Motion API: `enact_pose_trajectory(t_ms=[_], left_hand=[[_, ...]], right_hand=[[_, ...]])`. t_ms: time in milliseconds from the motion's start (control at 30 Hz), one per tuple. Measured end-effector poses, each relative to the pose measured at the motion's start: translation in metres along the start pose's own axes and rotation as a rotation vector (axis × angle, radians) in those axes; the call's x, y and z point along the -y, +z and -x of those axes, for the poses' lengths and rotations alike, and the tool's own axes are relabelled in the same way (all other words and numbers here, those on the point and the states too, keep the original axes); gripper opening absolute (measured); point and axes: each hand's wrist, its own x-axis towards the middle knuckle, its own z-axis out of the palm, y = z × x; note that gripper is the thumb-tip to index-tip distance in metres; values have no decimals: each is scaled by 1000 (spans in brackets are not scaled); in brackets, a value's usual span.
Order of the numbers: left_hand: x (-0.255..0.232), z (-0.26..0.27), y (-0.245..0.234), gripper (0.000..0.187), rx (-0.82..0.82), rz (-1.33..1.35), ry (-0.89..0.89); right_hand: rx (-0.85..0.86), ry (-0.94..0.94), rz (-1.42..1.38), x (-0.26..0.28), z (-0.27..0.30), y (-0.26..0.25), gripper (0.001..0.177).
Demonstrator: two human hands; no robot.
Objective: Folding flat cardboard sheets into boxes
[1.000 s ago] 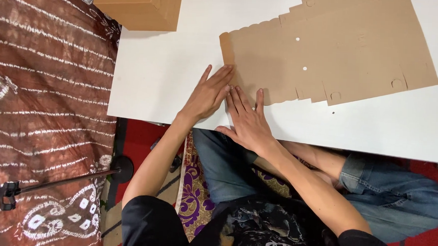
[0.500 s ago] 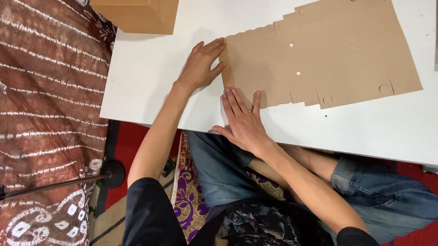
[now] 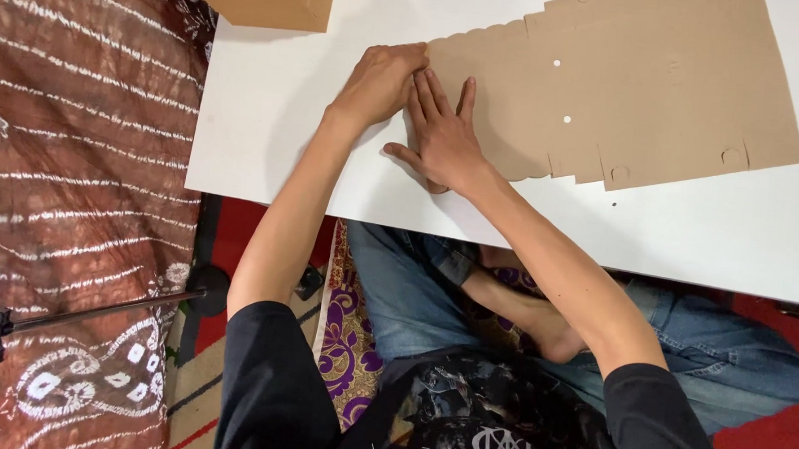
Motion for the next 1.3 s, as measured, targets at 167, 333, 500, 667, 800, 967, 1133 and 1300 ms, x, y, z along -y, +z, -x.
enact_pose_trajectory(t_ms=[167,333,500,667,800,967,1133,1300], left_hand=[[20,0,21,17,16,-174,55],[32,1,27,24,53,-194,88],[38,-2,29,26,20,-146,120],[27,-2,22,20,15,-110,105],[21,-1,16,18,73,-91,36],[20,-3,12,14,137,-63,-25],[11,-3,7,19,153,-27,-37],[23,-4,24,12,71,-98,16]], right_hand=[[-3,7,-37,20,39,-8,103],[-54,-34,46,45,104,-13,102],[-118,-48,143,59,145,-14,96],[-141,-30,90,53,121,-11,92],[-63,19,33,36,74,1,92],[-25,40,9,12,16,9,96],[30,68,31,6,-8,5,98],[-52,61,55,9,8,16,101]])
